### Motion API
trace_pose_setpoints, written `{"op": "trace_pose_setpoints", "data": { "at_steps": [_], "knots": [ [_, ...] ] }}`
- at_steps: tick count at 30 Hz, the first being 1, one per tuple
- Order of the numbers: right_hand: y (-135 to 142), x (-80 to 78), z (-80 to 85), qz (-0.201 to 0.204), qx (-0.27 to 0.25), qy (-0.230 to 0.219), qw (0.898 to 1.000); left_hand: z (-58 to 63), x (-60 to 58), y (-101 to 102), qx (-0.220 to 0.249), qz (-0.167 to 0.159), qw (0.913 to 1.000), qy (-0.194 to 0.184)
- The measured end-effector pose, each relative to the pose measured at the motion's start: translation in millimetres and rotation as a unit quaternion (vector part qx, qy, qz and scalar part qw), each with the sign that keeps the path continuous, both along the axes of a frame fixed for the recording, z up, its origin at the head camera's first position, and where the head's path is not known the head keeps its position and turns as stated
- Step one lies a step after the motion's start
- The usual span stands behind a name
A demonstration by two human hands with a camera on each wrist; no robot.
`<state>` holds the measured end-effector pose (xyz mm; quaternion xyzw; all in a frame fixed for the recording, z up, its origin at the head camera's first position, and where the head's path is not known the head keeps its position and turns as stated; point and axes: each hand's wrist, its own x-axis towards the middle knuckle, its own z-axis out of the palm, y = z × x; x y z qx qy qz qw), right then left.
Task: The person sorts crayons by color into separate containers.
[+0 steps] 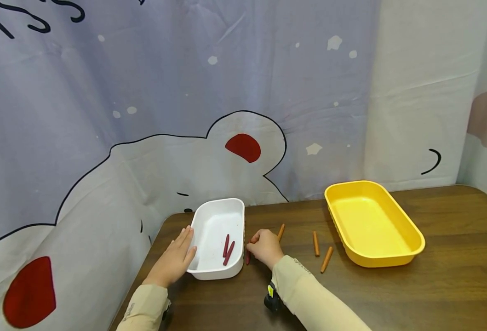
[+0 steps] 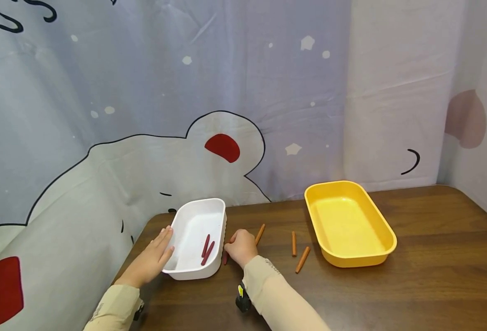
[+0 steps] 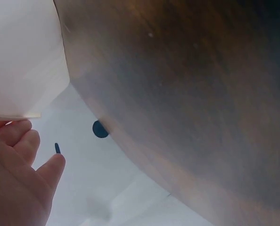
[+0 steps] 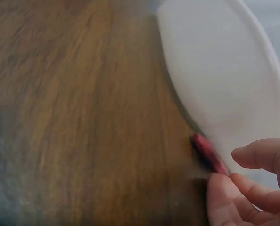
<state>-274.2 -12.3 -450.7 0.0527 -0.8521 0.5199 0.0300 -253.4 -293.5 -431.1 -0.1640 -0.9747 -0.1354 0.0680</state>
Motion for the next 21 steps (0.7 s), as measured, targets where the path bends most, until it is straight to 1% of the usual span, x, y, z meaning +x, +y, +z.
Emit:
{"op": "trace_pose_setpoints", "data": {
  "at_steps": [2,6,8,11,15,17,21],
  "knots": [
    [0,-1.9,-3.1,-0.005,-0.002,0.005,1.000,0.6,0.2,0,0.001,-0.001,1.0000,0.000],
    [-1,-5.6,-8.4,-0.013,-0.017,0.001,1.000,1.5,0.7,-1,-0.003,-0.001,1.0000,0.002],
    [-2,-6.5,-9.0,-0.018,-0.015,-0.001,1.000,1.6,0.5,-1,-0.003,-0.002,1.0000,0.005],
    [-5,-6.1,-7.9,-0.031,0.002,0.009,0.999,0.5,-0.6,-2,0.003,-0.005,0.9999,0.010],
    [-9,-4.0,-5.7,-0.052,0.039,0.038,0.997,-1.8,-2.2,-2,0.012,-0.011,0.9996,0.021],
    [-10,-3.6,-6.1,-0.055,0.054,0.049,0.996,-3.4,-2.9,-3,0.014,-0.016,0.9994,0.028],
    [-9,-5.1,-9.6,-0.048,0.064,0.052,0.995,-5.3,-3.0,-3,0.016,-0.020,0.9993,0.029]
  ]
}}
